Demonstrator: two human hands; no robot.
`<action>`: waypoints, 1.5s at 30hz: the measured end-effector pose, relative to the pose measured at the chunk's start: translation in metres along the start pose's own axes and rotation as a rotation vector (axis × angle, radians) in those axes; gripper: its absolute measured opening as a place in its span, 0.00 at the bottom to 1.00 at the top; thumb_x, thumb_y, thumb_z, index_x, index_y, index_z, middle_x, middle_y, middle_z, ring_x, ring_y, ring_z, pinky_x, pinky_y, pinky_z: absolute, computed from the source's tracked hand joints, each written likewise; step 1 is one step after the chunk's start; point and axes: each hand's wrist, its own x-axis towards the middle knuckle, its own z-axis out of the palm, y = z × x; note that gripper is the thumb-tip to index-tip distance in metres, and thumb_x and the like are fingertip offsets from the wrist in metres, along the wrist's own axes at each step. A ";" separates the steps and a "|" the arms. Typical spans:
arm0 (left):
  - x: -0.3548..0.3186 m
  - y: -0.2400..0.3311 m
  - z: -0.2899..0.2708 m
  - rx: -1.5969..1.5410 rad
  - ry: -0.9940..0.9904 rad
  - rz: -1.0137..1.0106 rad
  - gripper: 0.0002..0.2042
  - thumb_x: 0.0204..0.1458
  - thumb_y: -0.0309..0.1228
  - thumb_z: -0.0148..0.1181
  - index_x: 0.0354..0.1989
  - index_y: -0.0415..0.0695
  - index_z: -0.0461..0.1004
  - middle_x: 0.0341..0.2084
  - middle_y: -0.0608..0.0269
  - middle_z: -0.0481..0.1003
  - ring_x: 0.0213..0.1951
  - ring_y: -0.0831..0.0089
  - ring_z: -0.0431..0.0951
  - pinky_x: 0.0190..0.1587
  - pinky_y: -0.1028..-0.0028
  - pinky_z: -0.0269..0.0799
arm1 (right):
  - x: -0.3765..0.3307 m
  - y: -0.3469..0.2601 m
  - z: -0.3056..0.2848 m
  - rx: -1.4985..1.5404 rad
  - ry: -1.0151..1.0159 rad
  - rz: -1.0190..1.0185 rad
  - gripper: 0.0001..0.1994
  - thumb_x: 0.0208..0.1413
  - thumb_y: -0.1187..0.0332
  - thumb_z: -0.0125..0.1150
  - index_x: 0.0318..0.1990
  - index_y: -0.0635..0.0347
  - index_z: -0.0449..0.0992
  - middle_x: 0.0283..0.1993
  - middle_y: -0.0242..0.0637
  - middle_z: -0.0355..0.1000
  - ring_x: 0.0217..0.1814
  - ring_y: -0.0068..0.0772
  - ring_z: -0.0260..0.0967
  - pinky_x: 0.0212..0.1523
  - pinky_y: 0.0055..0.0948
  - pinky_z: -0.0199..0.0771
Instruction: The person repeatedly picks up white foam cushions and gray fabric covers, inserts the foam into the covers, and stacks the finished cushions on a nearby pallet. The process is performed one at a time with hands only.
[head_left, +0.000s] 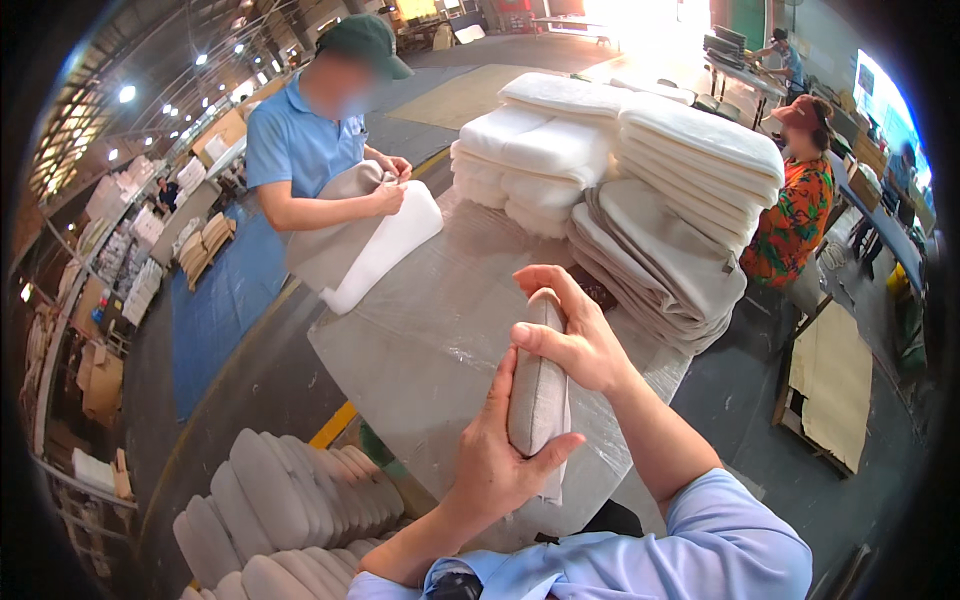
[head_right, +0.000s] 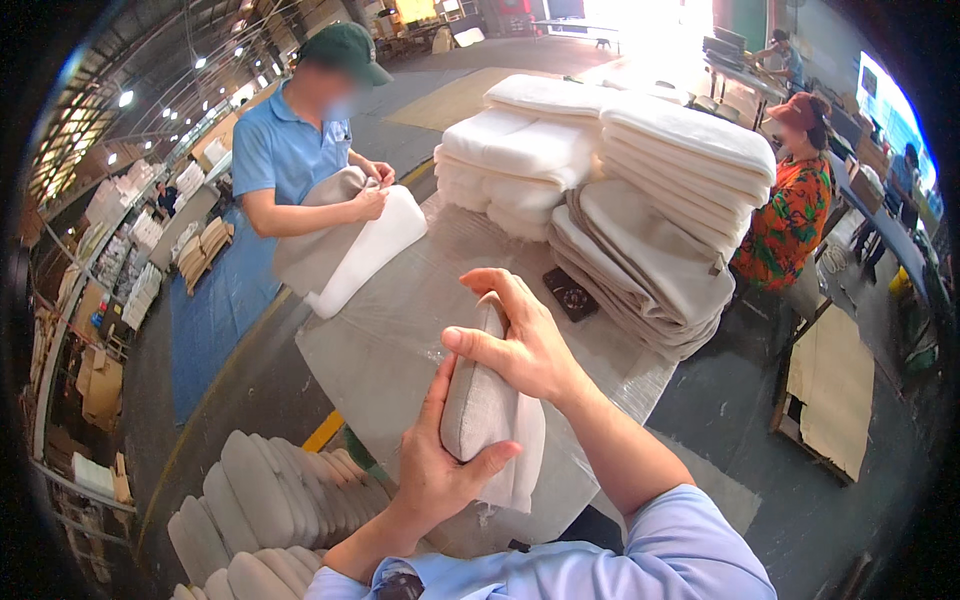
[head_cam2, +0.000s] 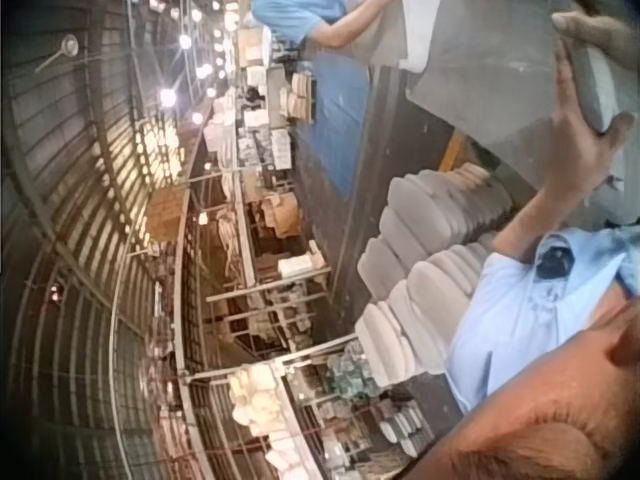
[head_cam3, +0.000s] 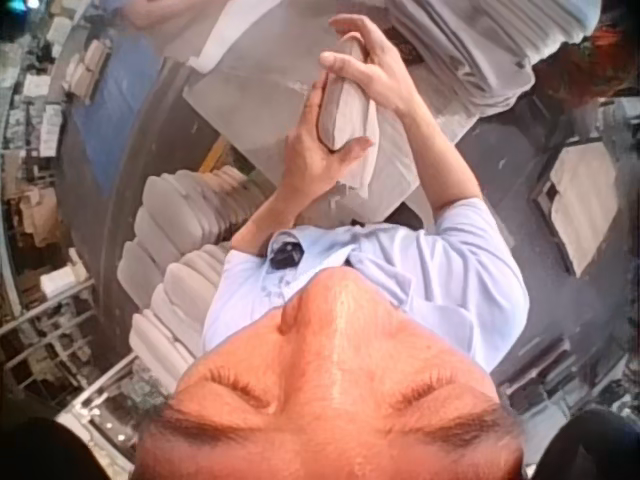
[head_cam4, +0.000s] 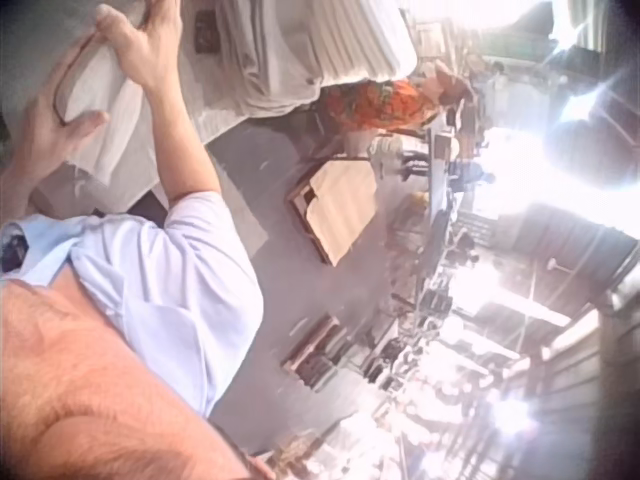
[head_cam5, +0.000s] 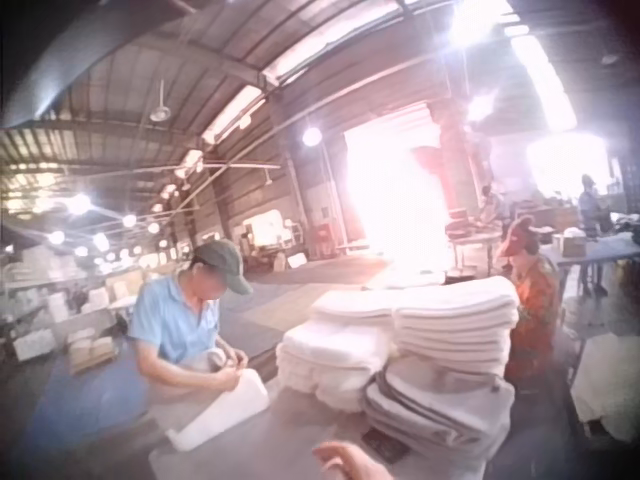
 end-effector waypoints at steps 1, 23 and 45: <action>-0.008 -0.002 -0.001 0.016 0.013 0.028 0.54 0.54 0.49 0.76 0.78 0.29 0.49 0.63 0.32 0.72 0.62 0.45 0.79 0.58 0.61 0.78 | -0.003 -0.002 0.003 0.004 -0.009 0.021 0.34 0.53 0.46 0.75 0.59 0.63 0.75 0.55 0.45 0.73 0.53 0.35 0.73 0.54 0.35 0.73; -0.112 -0.024 -0.053 -0.077 -0.087 -0.051 0.47 0.55 0.29 0.72 0.79 0.33 0.48 0.72 0.36 0.63 0.69 0.49 0.72 0.67 0.60 0.72 | -0.040 0.048 0.046 0.035 -0.037 -0.235 0.46 0.74 0.35 0.23 0.33 0.67 0.82 0.31 0.46 0.81 0.33 0.42 0.81 0.38 0.36 0.79; -0.212 -0.046 -0.109 0.341 -0.148 -0.040 0.49 0.48 0.32 0.79 0.76 0.35 0.54 0.55 0.43 0.79 0.49 0.51 0.85 0.51 0.58 0.81 | -0.134 0.172 0.041 -0.099 0.146 0.008 0.25 0.73 0.55 0.40 0.33 0.63 0.78 0.31 0.52 0.75 0.34 0.57 0.75 0.39 0.44 0.75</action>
